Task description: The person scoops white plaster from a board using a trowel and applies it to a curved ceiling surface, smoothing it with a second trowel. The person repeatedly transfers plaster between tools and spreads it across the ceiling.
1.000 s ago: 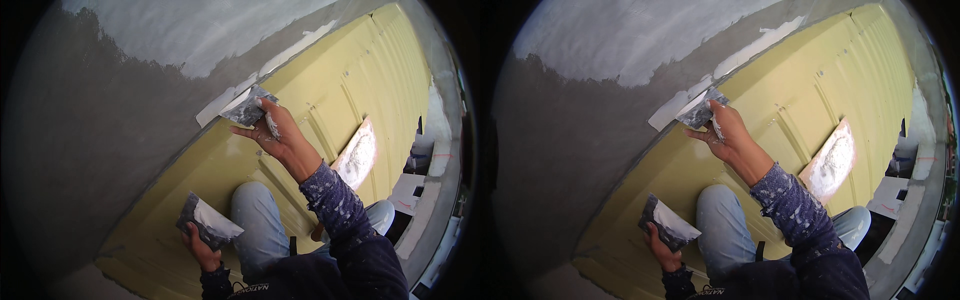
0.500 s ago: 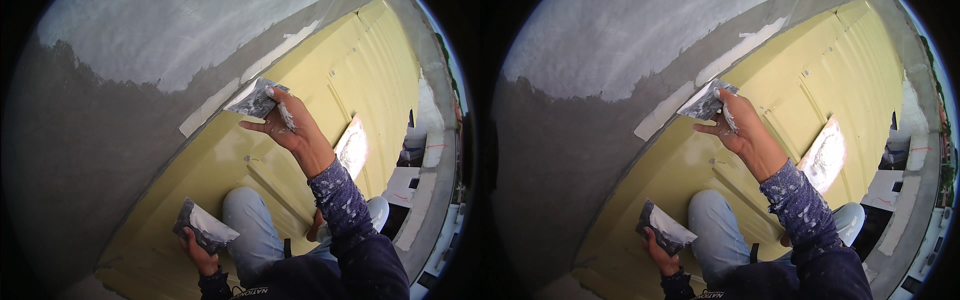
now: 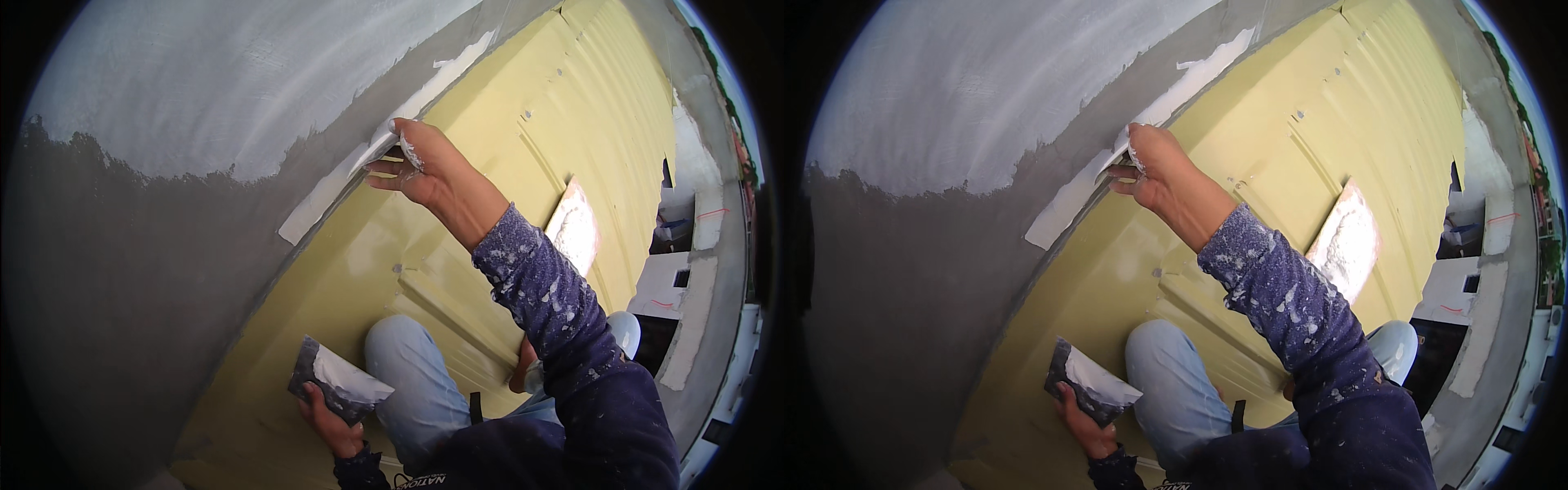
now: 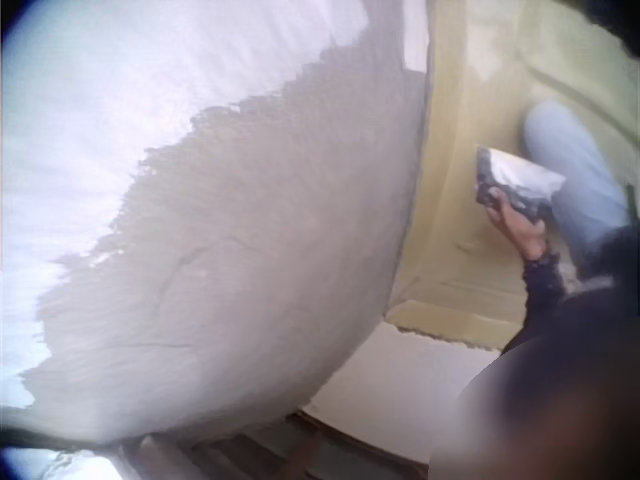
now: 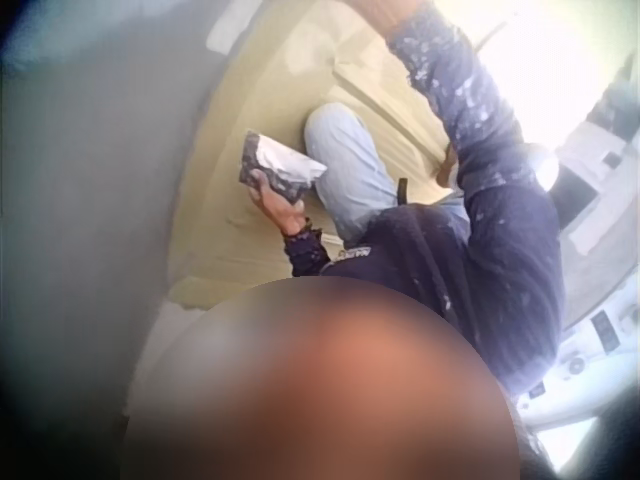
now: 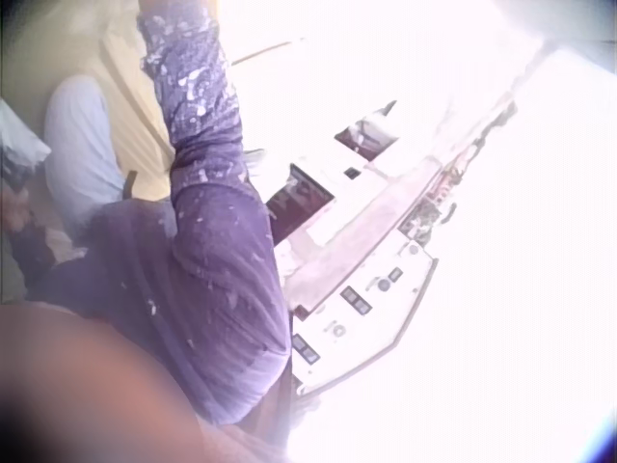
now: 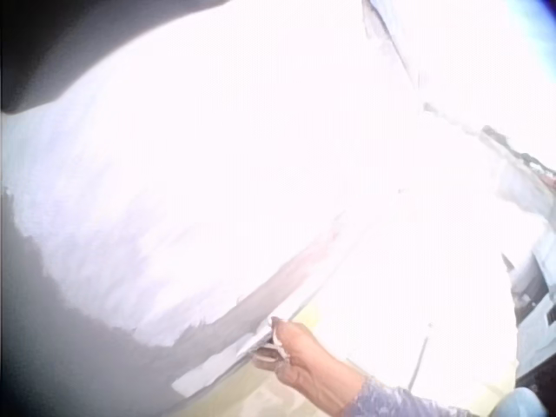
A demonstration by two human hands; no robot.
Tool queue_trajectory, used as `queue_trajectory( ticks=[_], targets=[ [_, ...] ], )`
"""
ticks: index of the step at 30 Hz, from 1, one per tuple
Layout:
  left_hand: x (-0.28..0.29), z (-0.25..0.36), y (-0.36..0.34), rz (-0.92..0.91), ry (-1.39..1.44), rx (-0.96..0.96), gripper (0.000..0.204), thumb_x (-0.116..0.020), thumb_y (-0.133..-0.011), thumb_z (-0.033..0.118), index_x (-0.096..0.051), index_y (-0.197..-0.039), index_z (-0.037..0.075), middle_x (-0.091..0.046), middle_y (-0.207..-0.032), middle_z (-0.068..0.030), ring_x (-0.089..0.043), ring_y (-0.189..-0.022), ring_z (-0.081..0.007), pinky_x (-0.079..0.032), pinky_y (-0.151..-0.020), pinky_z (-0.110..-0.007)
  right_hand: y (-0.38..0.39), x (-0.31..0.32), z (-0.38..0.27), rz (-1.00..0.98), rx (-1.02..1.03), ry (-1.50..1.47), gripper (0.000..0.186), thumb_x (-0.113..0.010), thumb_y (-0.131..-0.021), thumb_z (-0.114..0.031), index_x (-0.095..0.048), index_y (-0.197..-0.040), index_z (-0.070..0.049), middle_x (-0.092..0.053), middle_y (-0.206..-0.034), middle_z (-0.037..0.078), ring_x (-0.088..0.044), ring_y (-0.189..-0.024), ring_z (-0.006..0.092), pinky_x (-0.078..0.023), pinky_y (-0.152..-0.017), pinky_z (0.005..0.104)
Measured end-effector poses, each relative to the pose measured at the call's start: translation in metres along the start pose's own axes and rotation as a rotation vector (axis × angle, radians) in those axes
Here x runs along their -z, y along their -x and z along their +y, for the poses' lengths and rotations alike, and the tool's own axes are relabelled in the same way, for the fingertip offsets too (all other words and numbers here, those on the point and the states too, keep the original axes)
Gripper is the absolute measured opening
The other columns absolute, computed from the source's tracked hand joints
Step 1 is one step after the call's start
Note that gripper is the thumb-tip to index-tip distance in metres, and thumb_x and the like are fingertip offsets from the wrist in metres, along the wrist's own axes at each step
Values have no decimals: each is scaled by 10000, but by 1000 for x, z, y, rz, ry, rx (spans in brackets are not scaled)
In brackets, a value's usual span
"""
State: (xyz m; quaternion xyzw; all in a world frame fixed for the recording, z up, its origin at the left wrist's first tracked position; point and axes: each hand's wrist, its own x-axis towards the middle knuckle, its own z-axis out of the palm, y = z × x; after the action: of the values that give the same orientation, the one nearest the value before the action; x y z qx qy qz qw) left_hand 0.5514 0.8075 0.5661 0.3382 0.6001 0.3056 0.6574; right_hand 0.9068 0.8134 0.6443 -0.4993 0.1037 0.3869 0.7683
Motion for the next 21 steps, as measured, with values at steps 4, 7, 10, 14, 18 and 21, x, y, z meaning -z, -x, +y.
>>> queue_trajectory(
  ticks=[4, 7, 10, 14, 18, 21],
  targets=[
    [-14, -2, -4, -185, 21, -4, 506, -551, -997, 339, -454, -1335, -25, -552, -1253, -132, -588, -1086, -240, -500, -900, -381, 23, 13, -32, -312, 124, -44, 223, -457, -1009, -178, -473, -1157, -12, -527, -1179, 149, -577, -1050, 346, -462, -963, 606],
    [-44, 1, -11, -313, 84, 128, 441, -520, -1010, 306, -471, -1345, 24, -549, -1285, -121, -578, -1138, -259, -494, -947, -405, 67, 39, -34, -144, 89, 161, 278, -467, -1028, -179, -489, -1248, -11, -536, -1260, 148, -585, -1111, 292, -478, -973, 497],
    [-93, 4, -15, -522, 230, 377, 426, -523, -1008, 289, -471, -1357, 50, -554, -1284, -97, -575, -1145, -252, -479, -970, -388, 118, 73, -15, -332, 376, 538, 407, -531, -1006, -168, -469, -1389, -46, -530, -1343, 145, -571, -1159, 297, -461, -997, 443],
    [-151, 12, -5, -931, 360, 475, 375, -440, -1034, 327, -533, -1281, 60, -604, -1182, -129, -603, -1080, -224, -502, -925, -405, 130, 107, 4, -790, 1250, 1250, 644, -611, -845, -73, -452, -1449, -226, -502, -1356, 99, -495, -1219, 308, -459, -973, 412],
    [-180, 36, -4, -913, 210, 386, 374, -433, -1033, 369, -565, -1209, 66, -662, -869, -70, -637, -608, -192, -526, -501, -285, 112, 139, 14, -577, 1249, 1401, 692, -625, -785, -42, -499, -1403, -325, -478, -1393, 86, -458, -1257, 351, -441, -1023, 432],
    [-168, 59, -7, -950, 503, 454, 319, -400, -1045, 309, -578, -1139, 62, -624, -695, -87, -539, -378, -184, -382, -278, -282, 70, 168, 7, -378, 1201, 1648, 699, -658, -756, -17, -524, -1398, -259, -470, -1404, 86, -450, -1267, 339, -439, -1028, 440]
  ],
)
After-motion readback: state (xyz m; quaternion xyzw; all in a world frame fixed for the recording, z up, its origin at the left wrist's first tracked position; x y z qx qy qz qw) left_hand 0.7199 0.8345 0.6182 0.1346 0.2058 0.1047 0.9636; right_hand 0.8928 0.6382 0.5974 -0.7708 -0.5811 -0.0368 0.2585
